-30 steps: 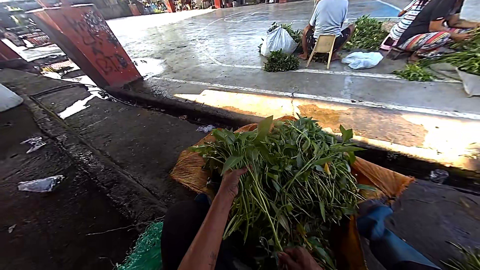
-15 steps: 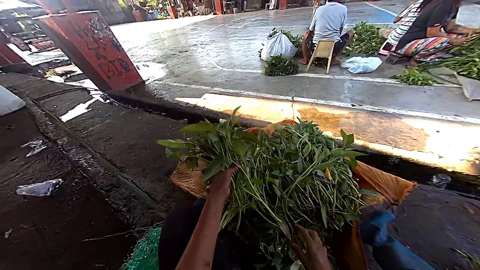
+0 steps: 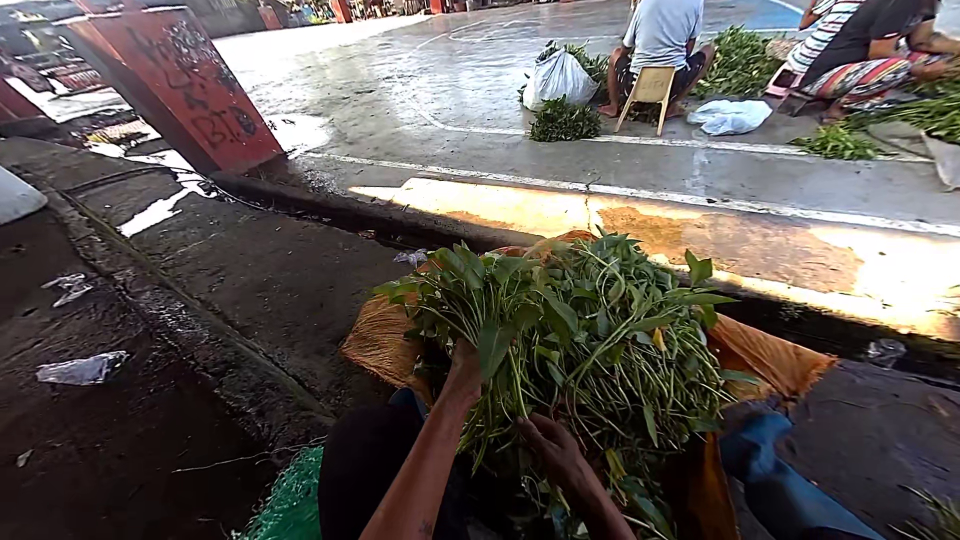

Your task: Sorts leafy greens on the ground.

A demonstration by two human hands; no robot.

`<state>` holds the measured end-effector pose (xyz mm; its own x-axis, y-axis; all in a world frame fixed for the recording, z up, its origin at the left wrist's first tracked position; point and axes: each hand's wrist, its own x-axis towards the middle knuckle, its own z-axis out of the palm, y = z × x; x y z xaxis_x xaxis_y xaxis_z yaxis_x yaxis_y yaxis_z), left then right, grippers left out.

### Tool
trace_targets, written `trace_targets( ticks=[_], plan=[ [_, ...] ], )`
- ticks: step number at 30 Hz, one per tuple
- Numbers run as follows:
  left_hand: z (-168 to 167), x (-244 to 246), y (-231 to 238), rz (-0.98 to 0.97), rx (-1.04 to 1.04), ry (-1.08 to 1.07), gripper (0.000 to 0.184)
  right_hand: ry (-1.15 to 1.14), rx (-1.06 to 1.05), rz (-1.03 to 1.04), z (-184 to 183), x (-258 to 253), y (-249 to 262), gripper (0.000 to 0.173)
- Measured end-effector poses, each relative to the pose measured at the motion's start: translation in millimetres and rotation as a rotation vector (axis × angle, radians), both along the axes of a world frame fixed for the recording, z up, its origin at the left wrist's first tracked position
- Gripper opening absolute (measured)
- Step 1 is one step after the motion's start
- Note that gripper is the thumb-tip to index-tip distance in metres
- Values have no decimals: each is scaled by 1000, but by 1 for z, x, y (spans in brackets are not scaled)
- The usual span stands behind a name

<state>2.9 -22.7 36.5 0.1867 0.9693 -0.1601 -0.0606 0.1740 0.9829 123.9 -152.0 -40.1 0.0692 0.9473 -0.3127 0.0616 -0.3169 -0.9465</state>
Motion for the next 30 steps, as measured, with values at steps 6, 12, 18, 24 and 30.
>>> trace_targets(
  ticks=[6,12,18,24,30],
  plan=[
    [8,2,7,163,-67,56,35,60,-29,-133,-9,-7,-32,27],
    [4,12,13,324,-234,0,42,-268,-20,-161,0,6,-59,30],
    [4,-2,39,451,-91,-45,38,-646,-556,438,-46,47,-109,44],
    [-3,8,27,355,-81,50,48,-804,-370,146,-25,65,-82,74],
    [4,2,25,188,-199,-114,28,334,106,279,-16,61,-59,60]
  ],
)
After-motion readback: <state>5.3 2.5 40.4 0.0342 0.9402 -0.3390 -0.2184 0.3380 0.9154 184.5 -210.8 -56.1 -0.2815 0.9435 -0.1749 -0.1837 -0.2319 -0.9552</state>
